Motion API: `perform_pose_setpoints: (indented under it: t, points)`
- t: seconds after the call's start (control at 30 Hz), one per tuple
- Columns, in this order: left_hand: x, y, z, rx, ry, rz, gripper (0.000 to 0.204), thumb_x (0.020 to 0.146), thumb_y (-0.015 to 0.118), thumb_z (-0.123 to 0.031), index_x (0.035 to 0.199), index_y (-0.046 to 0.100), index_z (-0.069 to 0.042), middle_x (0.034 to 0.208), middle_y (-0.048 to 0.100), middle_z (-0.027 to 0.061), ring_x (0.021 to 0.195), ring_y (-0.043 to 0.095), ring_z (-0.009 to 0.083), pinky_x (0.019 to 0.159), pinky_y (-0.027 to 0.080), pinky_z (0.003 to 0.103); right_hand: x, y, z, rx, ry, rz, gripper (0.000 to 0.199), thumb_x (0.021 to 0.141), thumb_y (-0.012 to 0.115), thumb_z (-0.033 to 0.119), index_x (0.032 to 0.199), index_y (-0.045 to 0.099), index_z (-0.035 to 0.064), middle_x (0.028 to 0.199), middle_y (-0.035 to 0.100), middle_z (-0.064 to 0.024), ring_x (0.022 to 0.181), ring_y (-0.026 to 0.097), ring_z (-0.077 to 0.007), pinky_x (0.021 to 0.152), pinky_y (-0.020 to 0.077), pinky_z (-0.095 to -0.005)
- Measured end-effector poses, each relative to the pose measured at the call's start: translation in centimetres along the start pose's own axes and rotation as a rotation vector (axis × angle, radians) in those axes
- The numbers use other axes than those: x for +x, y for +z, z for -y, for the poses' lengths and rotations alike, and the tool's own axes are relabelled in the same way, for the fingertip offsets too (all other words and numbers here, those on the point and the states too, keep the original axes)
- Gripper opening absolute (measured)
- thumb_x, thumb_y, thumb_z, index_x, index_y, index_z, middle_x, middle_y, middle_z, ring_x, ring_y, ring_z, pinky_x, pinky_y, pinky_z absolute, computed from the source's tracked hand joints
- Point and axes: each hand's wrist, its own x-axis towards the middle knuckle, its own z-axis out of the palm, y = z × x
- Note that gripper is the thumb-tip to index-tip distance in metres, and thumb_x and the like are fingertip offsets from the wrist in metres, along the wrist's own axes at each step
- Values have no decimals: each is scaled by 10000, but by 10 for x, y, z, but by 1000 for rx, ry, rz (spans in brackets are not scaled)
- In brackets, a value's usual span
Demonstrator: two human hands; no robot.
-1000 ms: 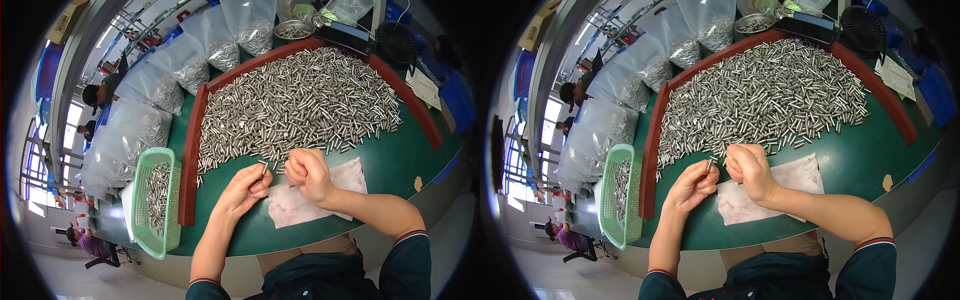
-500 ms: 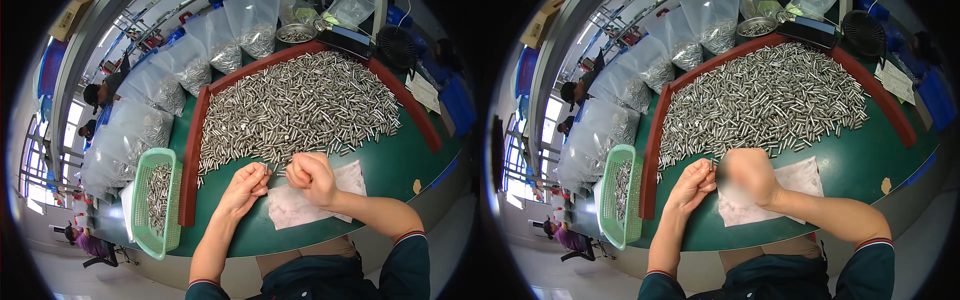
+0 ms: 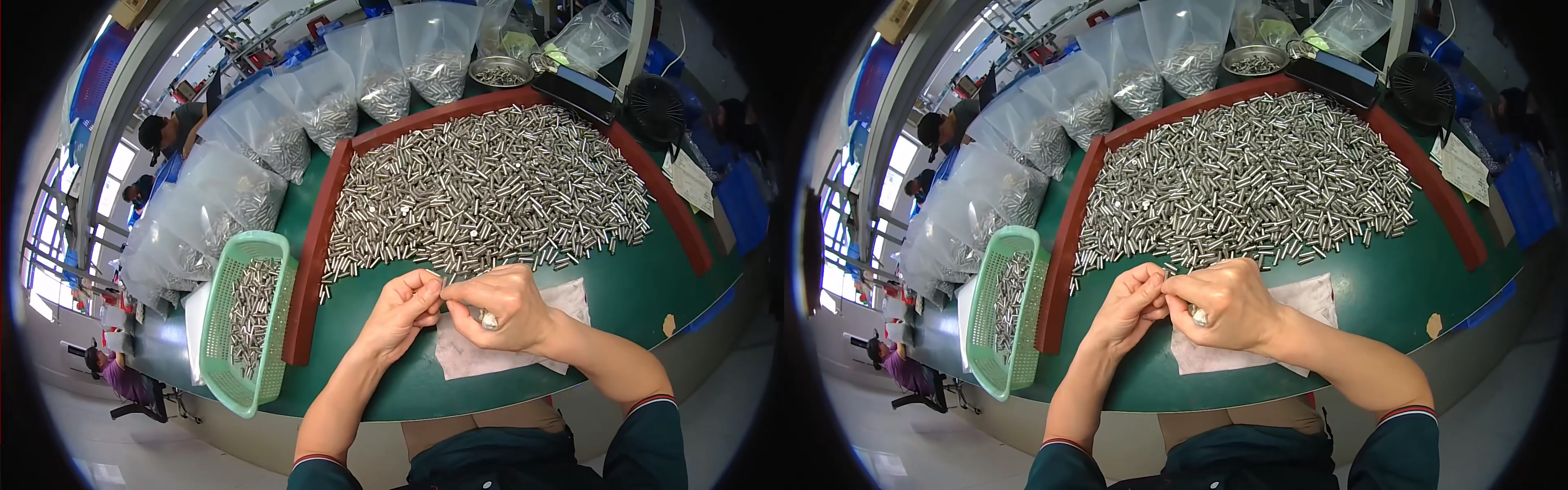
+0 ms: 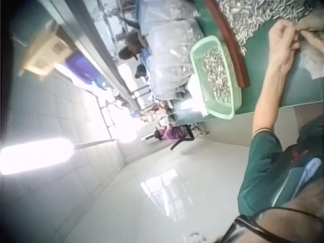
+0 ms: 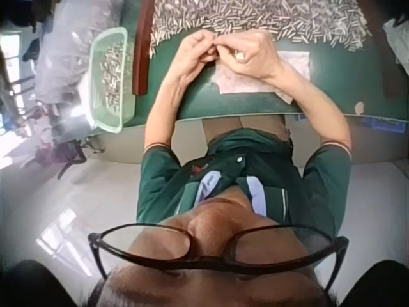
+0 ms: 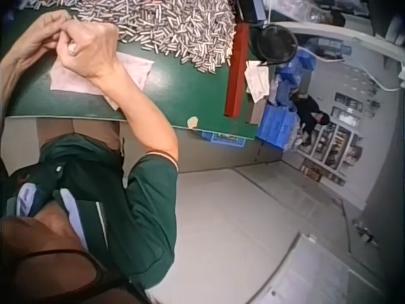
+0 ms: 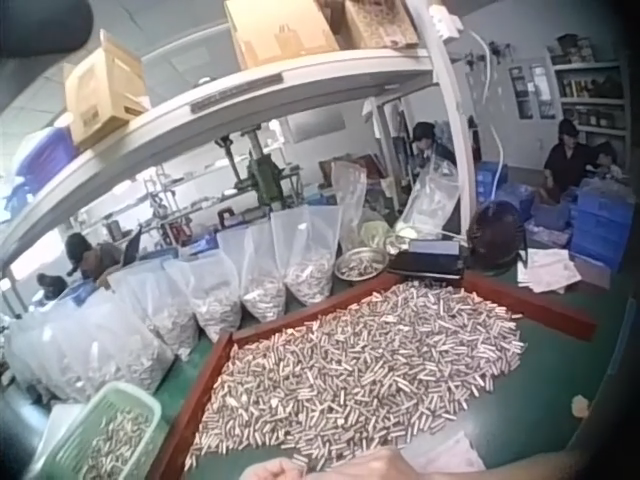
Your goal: Inspecting and sorting small metal pins on a workbench in a factory setting.
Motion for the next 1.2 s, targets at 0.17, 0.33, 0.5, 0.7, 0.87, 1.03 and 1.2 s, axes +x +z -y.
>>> perform_pose_setpoints:
  t: [0.17,0.33,0.5,0.7,0.87,1.03,1.2]
  points:
    - [0,1,-2,91,5,6,144,861,526,-181,809,511,-48,627,419,-25,512,282,32,443,214,175,2,-4,1,-13,31,26,65,582,582,11,640,592,40,523,561,-65,424,544,-189,397,413,-270]
    - [1,0,-3,42,-73,48,167,867,514,-198,816,517,-39,609,407,-36,493,258,29,439,205,174,7,-16,1,117,236,163,41,603,537,8,571,561,19,484,534,-80,410,538,-175,390,397,-261]
    - [1,-2,-2,-68,-154,79,197,873,501,-219,825,521,-29,591,394,-41,476,239,28,437,203,175,10,-18,-2,426,414,112,77,624,543,62,587,579,5,497,537,-109,397,526,-185,399,392,-264]
    - [0,2,-1,-115,-183,90,201,873,503,-222,814,515,-30,592,391,-39,478,245,26,437,203,173,13,-21,7,166,460,141,67,672,627,81,713,634,30,521,536,-22,428,438,-48,399,326,-207]
    - [-1,3,0,-35,-215,152,195,878,492,-209,807,521,-31,607,399,-39,496,267,24,439,205,169,14,-20,1,348,529,224,75,699,605,78,731,637,19,550,559,-21,466,456,-48,451,365,-213]
    - [-4,6,-8,290,-255,149,182,869,483,-153,866,575,4,603,423,-36,512,306,20,445,231,167,23,-31,3,262,622,152,127,698,575,109,685,622,-9,592,598,-113,505,575,-143,486,449,-261]
    - [-3,10,-7,472,-215,58,126,778,515,-58,850,593,10,586,421,-53,524,340,19,464,265,170,21,-32,-5,194,523,-136,79,712,571,39,665,594,-21,520,564,-57,445,498,-62,404,370,-222]
